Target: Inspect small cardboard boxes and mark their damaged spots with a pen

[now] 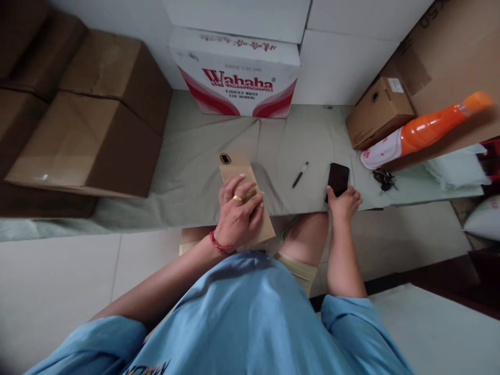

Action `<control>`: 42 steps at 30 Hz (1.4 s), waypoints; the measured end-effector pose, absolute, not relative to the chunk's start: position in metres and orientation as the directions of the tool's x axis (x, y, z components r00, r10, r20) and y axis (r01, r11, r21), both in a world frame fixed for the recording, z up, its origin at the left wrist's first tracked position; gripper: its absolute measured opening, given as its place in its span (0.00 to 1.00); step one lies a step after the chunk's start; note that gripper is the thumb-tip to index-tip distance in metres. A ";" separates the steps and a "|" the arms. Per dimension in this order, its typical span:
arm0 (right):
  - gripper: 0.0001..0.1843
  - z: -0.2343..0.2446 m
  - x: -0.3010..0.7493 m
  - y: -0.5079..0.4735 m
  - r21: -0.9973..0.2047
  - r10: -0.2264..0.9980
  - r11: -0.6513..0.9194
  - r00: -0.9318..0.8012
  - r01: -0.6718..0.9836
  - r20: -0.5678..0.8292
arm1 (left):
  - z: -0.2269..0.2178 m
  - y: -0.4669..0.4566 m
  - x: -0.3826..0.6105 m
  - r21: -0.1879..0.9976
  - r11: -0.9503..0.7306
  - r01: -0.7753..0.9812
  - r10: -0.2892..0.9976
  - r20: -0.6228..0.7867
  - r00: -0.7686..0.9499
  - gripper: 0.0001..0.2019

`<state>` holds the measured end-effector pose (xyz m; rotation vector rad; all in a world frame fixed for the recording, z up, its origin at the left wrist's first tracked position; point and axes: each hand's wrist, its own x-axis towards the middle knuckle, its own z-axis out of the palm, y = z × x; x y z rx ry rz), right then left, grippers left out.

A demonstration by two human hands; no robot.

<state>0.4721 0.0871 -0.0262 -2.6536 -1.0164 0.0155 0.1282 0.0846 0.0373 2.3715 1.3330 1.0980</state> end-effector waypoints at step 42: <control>0.40 0.063 0.207 0.070 -0.727 0.874 0.164 0.245 0.667 0.421 | -0.001 0.006 0.067 0.607 -0.574 0.549 0.800 0.559 0.217 0.26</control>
